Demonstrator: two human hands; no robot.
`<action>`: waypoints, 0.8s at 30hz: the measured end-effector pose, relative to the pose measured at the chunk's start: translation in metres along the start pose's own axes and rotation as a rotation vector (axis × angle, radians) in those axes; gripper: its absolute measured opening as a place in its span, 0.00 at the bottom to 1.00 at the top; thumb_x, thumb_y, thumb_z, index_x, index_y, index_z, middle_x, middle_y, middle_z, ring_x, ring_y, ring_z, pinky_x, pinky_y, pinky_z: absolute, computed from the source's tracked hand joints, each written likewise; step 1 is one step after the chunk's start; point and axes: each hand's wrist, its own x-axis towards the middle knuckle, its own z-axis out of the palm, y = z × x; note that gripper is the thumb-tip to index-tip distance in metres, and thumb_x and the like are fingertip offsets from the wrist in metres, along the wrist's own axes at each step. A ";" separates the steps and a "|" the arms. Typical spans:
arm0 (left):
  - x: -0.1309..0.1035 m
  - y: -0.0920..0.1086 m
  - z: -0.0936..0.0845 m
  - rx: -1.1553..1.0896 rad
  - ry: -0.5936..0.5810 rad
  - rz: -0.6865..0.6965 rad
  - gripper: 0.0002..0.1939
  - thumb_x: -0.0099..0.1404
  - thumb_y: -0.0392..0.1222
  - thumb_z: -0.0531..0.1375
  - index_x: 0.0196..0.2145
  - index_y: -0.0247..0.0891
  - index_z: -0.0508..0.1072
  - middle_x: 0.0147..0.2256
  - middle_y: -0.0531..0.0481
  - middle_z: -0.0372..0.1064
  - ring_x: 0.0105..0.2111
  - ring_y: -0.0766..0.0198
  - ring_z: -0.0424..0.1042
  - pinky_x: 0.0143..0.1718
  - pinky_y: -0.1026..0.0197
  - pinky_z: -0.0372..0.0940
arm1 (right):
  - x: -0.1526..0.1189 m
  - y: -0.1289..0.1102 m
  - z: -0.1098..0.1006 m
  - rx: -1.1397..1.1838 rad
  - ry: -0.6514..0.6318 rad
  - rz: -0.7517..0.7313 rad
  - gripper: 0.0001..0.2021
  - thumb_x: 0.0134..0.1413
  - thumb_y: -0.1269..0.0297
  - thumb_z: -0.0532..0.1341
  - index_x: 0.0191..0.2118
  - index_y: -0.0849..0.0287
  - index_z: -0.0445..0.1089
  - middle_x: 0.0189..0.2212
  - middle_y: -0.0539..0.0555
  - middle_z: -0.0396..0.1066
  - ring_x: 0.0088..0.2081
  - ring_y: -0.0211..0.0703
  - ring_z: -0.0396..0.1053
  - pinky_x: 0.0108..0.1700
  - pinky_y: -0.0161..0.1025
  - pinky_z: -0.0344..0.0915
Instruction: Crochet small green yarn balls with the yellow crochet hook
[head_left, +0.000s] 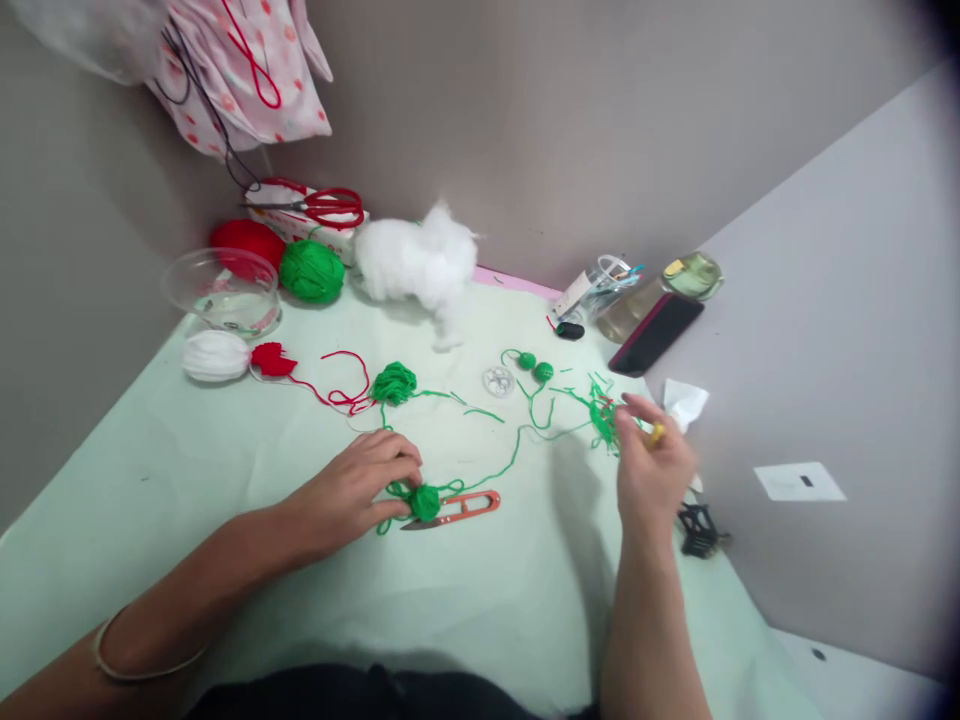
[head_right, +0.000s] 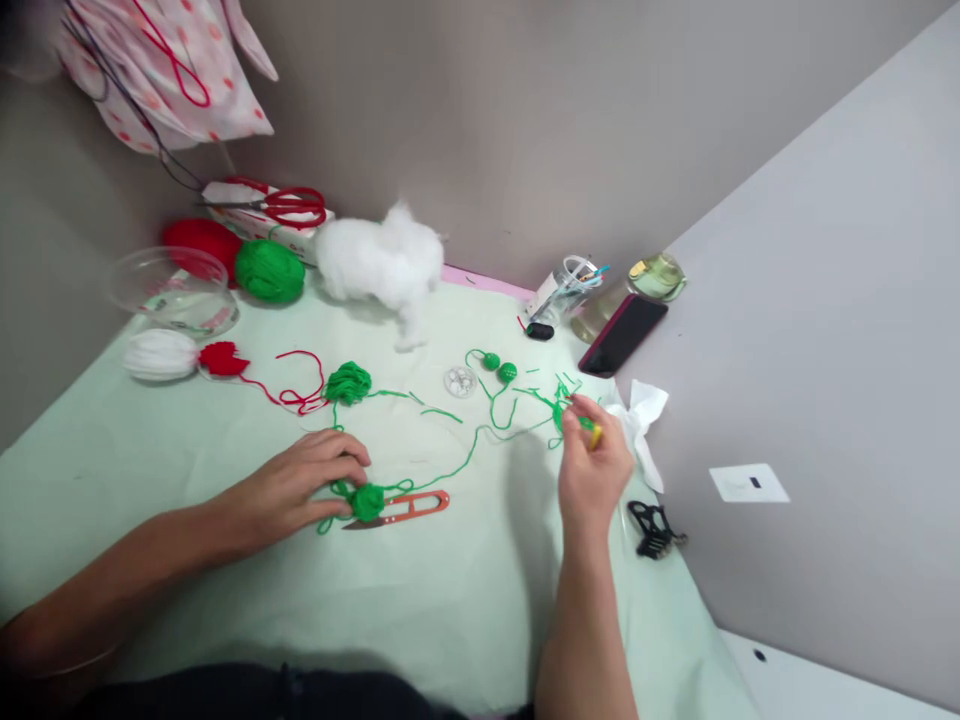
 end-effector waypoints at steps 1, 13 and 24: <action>0.000 -0.001 0.002 -0.002 0.023 -0.004 0.03 0.67 0.39 0.62 0.38 0.43 0.76 0.47 0.47 0.74 0.52 0.51 0.69 0.55 0.52 0.61 | -0.007 -0.001 0.006 -0.130 -0.070 -0.093 0.09 0.56 0.61 0.70 0.42 0.56 0.80 0.40 0.54 0.77 0.36 0.40 0.70 0.37 0.37 0.67; 0.003 0.020 -0.015 -0.784 0.257 -0.235 0.11 0.69 0.50 0.63 0.33 0.41 0.73 0.29 0.52 0.74 0.29 0.61 0.71 0.34 0.58 0.65 | -0.084 -0.032 0.055 -0.010 -1.210 0.123 0.09 0.65 0.57 0.65 0.39 0.57 0.79 0.31 0.51 0.74 0.32 0.39 0.69 0.37 0.37 0.64; -0.018 -0.002 -0.079 -0.774 1.245 -0.085 0.13 0.70 0.41 0.56 0.27 0.42 0.61 0.25 0.58 0.61 0.31 0.64 0.61 0.34 0.54 0.51 | -0.017 -0.021 0.017 0.520 -0.335 0.473 0.15 0.53 0.51 0.73 0.33 0.56 0.73 0.17 0.38 0.45 0.20 0.30 0.34 0.20 0.33 0.37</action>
